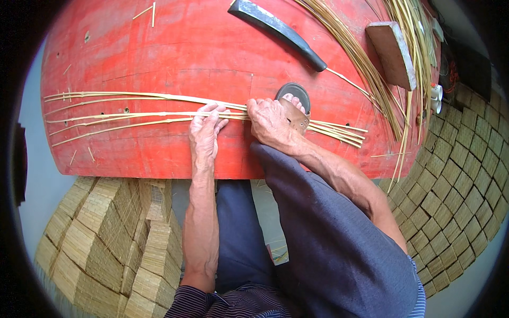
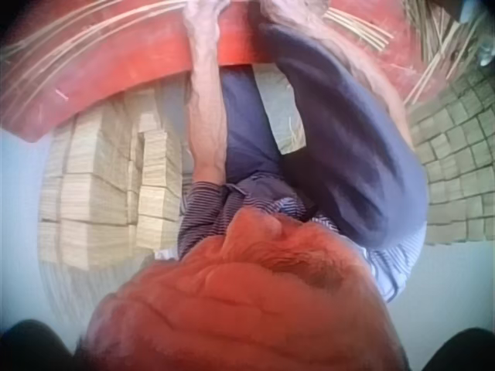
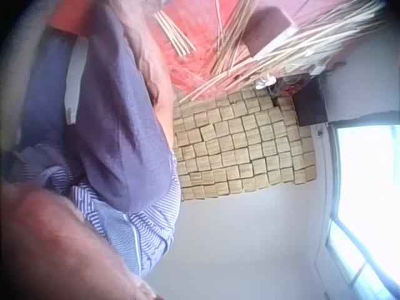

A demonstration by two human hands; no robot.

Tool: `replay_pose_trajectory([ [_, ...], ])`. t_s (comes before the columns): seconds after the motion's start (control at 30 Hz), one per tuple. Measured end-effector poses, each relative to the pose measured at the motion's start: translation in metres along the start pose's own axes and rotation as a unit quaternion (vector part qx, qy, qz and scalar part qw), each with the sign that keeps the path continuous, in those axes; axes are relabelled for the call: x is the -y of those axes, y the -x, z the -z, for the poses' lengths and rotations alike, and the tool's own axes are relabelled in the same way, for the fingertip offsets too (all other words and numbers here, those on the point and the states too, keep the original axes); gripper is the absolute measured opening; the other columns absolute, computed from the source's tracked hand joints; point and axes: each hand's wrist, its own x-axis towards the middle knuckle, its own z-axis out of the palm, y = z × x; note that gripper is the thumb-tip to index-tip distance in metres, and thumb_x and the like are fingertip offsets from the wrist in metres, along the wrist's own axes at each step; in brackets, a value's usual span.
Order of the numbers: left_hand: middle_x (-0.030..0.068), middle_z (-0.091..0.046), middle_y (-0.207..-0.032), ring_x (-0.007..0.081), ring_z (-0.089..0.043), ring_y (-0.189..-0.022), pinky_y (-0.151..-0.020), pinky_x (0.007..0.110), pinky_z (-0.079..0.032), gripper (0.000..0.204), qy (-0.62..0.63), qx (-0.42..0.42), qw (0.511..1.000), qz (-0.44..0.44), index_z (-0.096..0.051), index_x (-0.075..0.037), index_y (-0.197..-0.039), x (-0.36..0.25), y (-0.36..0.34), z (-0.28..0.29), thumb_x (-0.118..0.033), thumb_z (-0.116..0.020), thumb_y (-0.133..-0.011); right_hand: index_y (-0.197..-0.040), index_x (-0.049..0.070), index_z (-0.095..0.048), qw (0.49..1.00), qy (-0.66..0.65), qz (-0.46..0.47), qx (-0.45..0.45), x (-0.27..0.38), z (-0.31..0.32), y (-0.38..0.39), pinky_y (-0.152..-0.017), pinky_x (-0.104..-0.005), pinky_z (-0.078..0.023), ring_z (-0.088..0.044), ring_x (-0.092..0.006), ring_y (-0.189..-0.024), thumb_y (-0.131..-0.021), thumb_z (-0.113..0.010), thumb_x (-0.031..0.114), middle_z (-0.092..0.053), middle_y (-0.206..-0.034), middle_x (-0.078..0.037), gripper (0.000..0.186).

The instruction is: The person weaves a rectangular bamboo basket by hand on a red workbench. They use a knife to trim excess bamboo and then begin laying out new bamboo strips to start a new basket.

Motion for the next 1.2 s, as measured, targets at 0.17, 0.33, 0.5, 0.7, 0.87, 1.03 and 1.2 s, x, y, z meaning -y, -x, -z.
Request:
replay_pose_trajectory([
  [0.17,0.0122,-0.067,-0.102,0.0194,-0.069,-0.090,-0.075,0.031,-0.057,0.034,-0.065,-0.090,0.994,-0.020,-0.052,0.003,-0.122,0.002,0.004,-0.004,-0.009,-0.065,-0.094,-0.088,0.005,-0.058,0.999,-0.008,-0.023,0.044,-0.004,0.000,-0.005,-0.067,-0.0535,-0.046,-0.065,-0.0419,-0.071,-0.086,-0.055,0.014,-0.066,-0.075,-0.020,0.010],
  [0.33,0.0120,-0.065,-0.097,0.0215,-0.069,-0.087,-0.075,0.034,-0.057,0.036,-0.042,-0.133,0.988,-0.058,-0.047,0.005,-0.121,-0.005,0.017,-0.028,-0.009,-0.065,-0.093,-0.093,0.002,-0.056,0.995,-0.022,0.042,-0.087,0.002,-0.022,0.012,-0.071,-0.0522,-0.045,-0.061,-0.0408,-0.075,-0.084,-0.059,0.010,-0.062,-0.075,-0.020,0.013],
  [0.5,0.0135,-0.064,-0.100,0.0231,-0.069,-0.089,-0.077,0.035,-0.057,0.031,0.000,-0.160,0.984,-0.073,-0.049,0.005,-0.116,0.002,0.030,-0.031,-0.010,-0.065,-0.094,-0.094,0.000,-0.054,0.990,-0.049,0.031,-0.129,0.002,-0.038,0.013,-0.071,-0.0509,-0.045,-0.059,-0.0397,-0.075,-0.082,-0.060,0.004,-0.060,-0.075,-0.020,0.014],
  [0.7,0.0135,-0.068,-0.105,0.0253,-0.069,-0.095,-0.080,0.036,-0.055,0.037,0.002,-0.136,0.990,-0.035,-0.049,0.003,-0.124,-0.002,0.022,-0.026,-0.015,-0.064,-0.095,-0.089,0.007,-0.058,0.998,-0.029,-0.035,-0.034,0.003,0.001,0.005,-0.064,-0.0542,-0.045,-0.059,-0.0427,-0.065,-0.088,-0.055,0.014,-0.064,-0.071,-0.018,0.007],
  [0.87,0.0158,-0.067,-0.112,0.0263,-0.068,-0.097,-0.081,0.035,-0.054,0.043,0.081,-0.076,0.993,0.039,-0.047,0.003,-0.129,-0.018,0.013,-0.020,-0.014,-0.065,-0.094,-0.089,0.004,-0.061,0.993,-0.066,-0.092,0.032,-0.008,0.009,-0.003,-0.066,-0.0561,-0.046,-0.063,-0.0477,-0.073,-0.086,-0.049,0.009,-0.065,-0.075,-0.026,0.013],
  [1.03,0.0101,-0.068,-0.111,0.0181,-0.066,-0.093,-0.079,0.031,-0.053,0.033,0.115,-0.038,0.992,0.046,-0.053,-0.005,-0.122,-0.013,0.012,-0.017,-0.015,-0.067,-0.093,-0.087,0.004,-0.061,0.990,-0.111,-0.061,0.064,-0.018,0.010,-0.009,-0.065,-0.0553,-0.046,-0.063,-0.0460,-0.074,-0.086,-0.049,0.010,-0.064,-0.076,-0.026,0.014],
  [1.2,0.0063,-0.070,-0.107,0.0150,-0.066,-0.093,-0.080,0.031,-0.052,0.018,0.061,-0.039,0.997,0.034,-0.059,-0.012,-0.108,-0.007,0.009,-0.014,-0.017,-0.068,-0.093,-0.094,0.004,-0.066,0.972,-0.229,0.003,0.058,-0.038,-0.001,-0.019,-0.064,-0.0505,-0.048,-0.065,-0.0418,-0.074,-0.085,-0.051,0.009,-0.067,-0.077,-0.020,0.018],
])
